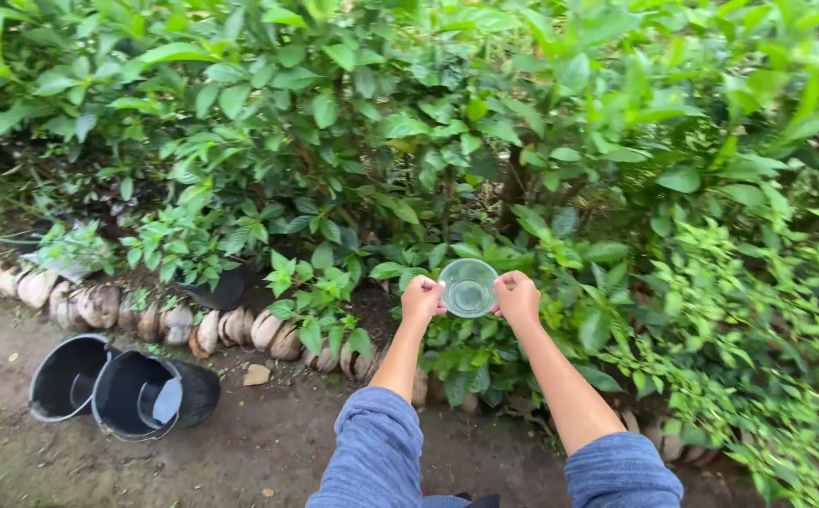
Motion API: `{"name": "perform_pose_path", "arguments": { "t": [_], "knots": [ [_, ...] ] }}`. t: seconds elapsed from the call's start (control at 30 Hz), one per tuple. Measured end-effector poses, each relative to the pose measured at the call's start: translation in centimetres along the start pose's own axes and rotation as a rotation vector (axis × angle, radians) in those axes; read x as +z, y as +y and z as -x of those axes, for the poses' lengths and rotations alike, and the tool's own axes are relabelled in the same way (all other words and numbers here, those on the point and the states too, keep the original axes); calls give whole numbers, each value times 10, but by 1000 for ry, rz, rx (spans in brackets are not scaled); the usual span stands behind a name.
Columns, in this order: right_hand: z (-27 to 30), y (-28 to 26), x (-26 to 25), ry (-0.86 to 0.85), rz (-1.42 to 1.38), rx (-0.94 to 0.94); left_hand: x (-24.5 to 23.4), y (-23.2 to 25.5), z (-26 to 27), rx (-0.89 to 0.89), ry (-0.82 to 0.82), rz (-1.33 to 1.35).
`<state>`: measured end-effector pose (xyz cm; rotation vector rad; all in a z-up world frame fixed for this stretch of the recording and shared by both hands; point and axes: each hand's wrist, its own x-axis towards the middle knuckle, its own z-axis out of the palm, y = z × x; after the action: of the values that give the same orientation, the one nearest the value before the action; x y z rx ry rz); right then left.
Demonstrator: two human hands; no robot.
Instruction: Harvesting green chili peppers and watering plants in a home garden using a small cup.
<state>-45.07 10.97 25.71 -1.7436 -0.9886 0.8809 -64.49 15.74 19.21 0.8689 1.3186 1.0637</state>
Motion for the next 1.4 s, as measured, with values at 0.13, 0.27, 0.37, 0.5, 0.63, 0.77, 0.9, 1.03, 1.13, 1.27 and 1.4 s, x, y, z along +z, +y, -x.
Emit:
{"name": "perform_pose_path", "arguments": {
  "t": [0.13, 0.27, 0.37, 0.5, 0.63, 0.77, 0.9, 1.03, 1.13, 1.27, 1.4],
  "knots": [
    [-6, -13, 70, -62, -7, -23, -64, 8, -24, -18, 50, 38],
    [-4, -28, 139, -159, 0, -26, -132, 20, -34, -38, 65, 38],
    [1, -38, 189, -222, 74, -34, -183, 14, -45, -61, 81, 43],
    [6, -47, 254, -342, 107, -73, -246, 11, -50, -57, 187, 55],
    [11, -58, 314, -448, 112, -132, -300, 15, -43, -28, 281, 89],
    [19, -78, 364, -552, 141, -163, -349, 0, -56, -45, 362, 148],
    [14, -84, 417, -639, 223, -204, -388, -10, -61, -46, 441, 224],
    [15, -95, 462, -737, 211, -199, -415, 3, -58, -87, 578, 225],
    [6, -92, 505, -815, 217, -231, -437, 8, -62, -67, 663, 235],
    [9, -93, 543, -894, 281, -314, -460, -5, -63, -67, 744, 287],
    [23, -92, 580, -948, 303, -378, -481, -2, -50, -105, 841, 306]
  ]
}}
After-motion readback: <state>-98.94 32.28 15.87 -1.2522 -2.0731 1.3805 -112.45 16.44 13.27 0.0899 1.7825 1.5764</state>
